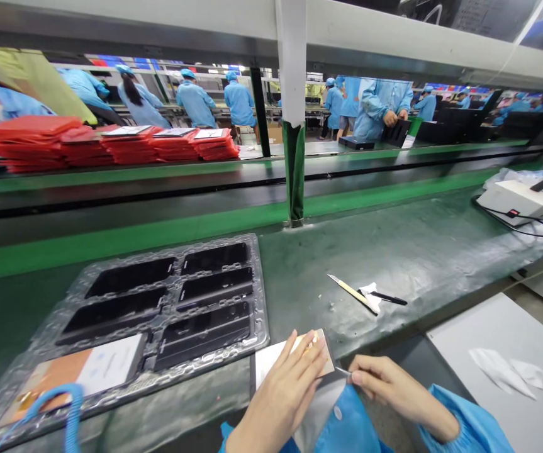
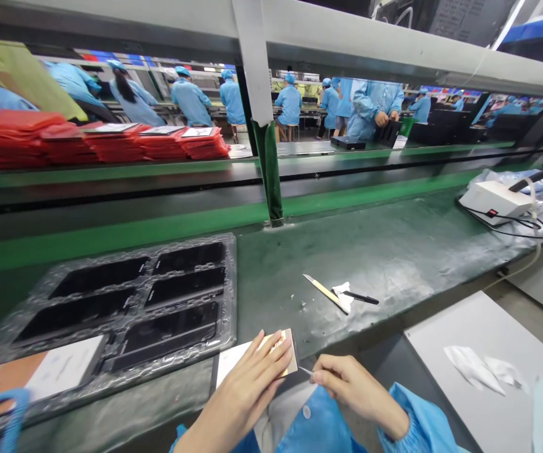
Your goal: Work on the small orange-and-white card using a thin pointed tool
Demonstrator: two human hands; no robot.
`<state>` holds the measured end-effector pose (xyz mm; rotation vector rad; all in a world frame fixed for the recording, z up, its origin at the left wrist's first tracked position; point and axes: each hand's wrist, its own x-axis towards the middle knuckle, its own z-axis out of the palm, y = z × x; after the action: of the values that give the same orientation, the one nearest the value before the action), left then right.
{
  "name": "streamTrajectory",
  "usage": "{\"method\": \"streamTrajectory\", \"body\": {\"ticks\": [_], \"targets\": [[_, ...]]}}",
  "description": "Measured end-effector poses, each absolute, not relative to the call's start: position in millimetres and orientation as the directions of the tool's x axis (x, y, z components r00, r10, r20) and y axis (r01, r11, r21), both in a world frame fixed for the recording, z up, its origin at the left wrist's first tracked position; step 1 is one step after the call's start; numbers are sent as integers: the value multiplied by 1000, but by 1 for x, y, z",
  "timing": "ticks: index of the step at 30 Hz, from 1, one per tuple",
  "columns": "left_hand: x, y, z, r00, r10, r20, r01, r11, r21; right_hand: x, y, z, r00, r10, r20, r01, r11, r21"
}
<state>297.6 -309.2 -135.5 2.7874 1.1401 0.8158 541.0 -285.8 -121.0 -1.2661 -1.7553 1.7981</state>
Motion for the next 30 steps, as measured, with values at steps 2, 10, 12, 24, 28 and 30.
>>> {"method": "streamTrajectory", "body": {"ticks": [2, 10, 12, 24, 28, 30], "targets": [[300, -308, -130, 625, 631, 460, 629, -756, 183, 544, -286, -121, -544, 754, -368, 356, -190, -915], [320, -299, -126, 688, 603, 403, 593, -788, 167, 562, -296, -125, -461, 826, -323, 333, -177, -926], [323, -296, -130, 689, 607, 396, 601, -784, 155, 565, -297, -124, -442, 831, -338, 352, -186, -917], [312, -297, -130, 642, 624, 445, 639, -757, 140, 543, -310, -136, -366, 878, -308, 339, -183, -923], [318, -299, -135, 593, 634, 497, 660, -736, 150, 543, -312, -138, -359, 880, -311, 366, -174, -914], [319, -299, -139, 571, 628, 530, 665, -732, 150, 542, -313, -137, -364, 874, -323, 341, -198, -919]]}}
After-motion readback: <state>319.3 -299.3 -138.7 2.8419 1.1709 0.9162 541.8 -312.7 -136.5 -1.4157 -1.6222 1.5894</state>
